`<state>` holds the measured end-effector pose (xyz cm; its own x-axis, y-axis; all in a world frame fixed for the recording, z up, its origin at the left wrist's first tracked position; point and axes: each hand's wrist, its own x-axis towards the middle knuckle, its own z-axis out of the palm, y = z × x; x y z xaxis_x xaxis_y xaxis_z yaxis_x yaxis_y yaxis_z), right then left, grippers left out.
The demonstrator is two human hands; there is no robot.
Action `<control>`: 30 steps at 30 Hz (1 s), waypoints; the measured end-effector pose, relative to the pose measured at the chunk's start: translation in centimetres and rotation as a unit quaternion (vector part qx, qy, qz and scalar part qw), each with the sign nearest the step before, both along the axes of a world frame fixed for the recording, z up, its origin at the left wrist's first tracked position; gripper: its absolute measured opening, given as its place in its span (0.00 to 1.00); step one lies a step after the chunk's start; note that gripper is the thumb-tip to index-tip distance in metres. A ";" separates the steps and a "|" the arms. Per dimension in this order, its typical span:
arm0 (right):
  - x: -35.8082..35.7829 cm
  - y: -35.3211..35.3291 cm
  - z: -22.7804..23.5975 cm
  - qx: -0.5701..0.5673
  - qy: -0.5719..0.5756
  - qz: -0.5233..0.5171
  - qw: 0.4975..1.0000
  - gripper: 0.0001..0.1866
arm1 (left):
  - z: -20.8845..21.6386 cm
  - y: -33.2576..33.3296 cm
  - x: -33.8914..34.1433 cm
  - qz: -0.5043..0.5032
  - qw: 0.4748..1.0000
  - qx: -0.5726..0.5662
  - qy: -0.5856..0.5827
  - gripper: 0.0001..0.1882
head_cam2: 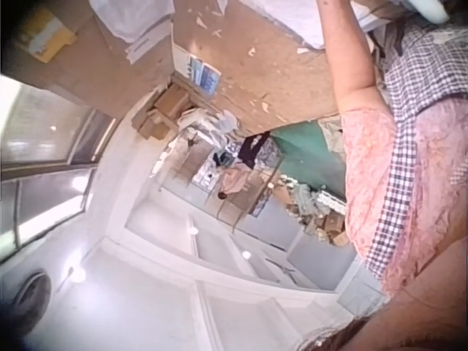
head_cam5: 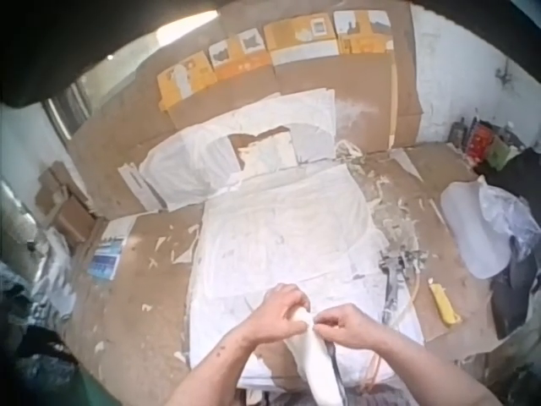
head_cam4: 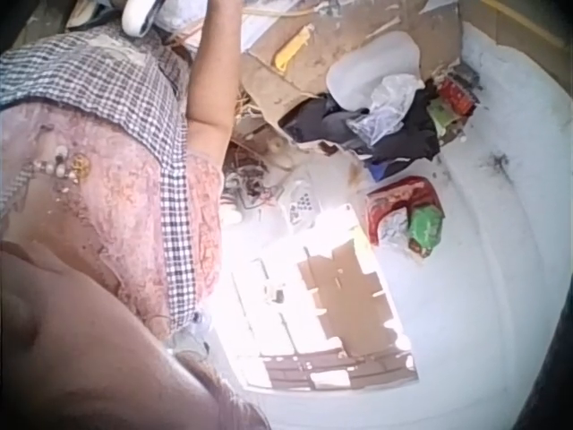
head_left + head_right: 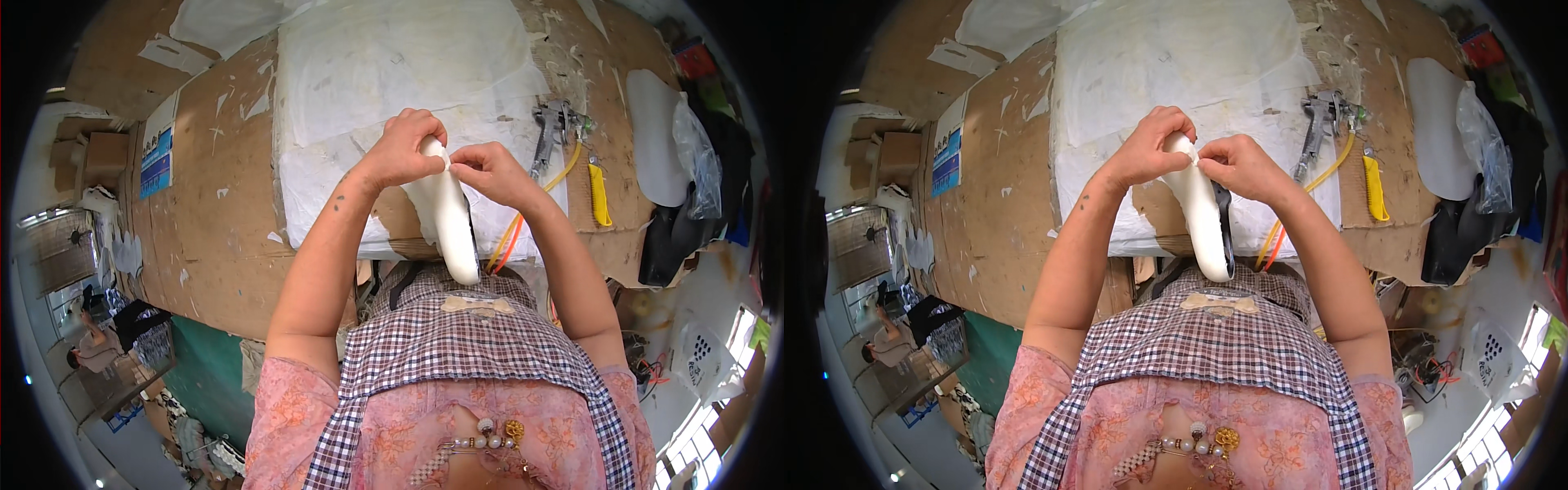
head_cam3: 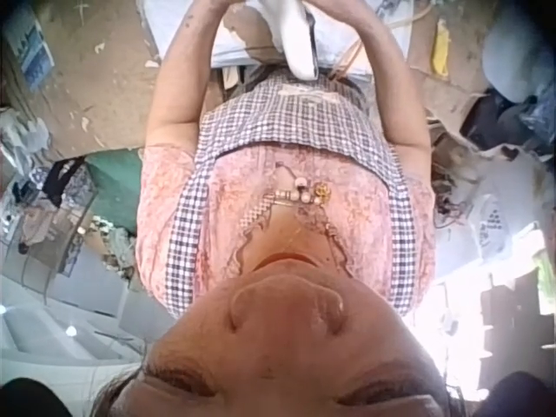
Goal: The recorder is assembling a bicycle seat by fitting foam and a cover onto the seat base.
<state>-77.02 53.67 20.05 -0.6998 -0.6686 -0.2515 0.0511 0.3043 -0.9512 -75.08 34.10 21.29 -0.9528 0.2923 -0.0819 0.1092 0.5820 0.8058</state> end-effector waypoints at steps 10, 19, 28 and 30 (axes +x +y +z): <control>0.0 -1.0 0.8 0.048 0.261 0.102 0.959 0.05 | -0.9 -1.1 0.9 0.013 0.999 0.036 -0.022 0.12; 2.7 -0.3 -0.6 -0.078 0.374 -0.022 0.924 0.14 | -0.4 -1.0 0.5 0.016 0.994 0.092 -0.055 0.10; 2.9 -0.4 -0.6 -0.009 0.521 -0.011 0.853 0.23 | -0.1 -0.6 0.4 0.050 0.986 0.149 -0.058 0.09; 2.9 -0.5 -0.2 -0.012 0.526 0.009 0.850 0.26 | -0.2 -0.4 0.5 0.059 0.990 0.121 -0.046 0.08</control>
<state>-74.10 53.19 19.81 -0.5185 -0.6776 0.5215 -0.8368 0.2767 -0.4725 -74.60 33.73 21.11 -0.9733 0.2007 -0.1116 -0.0288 0.3754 0.9264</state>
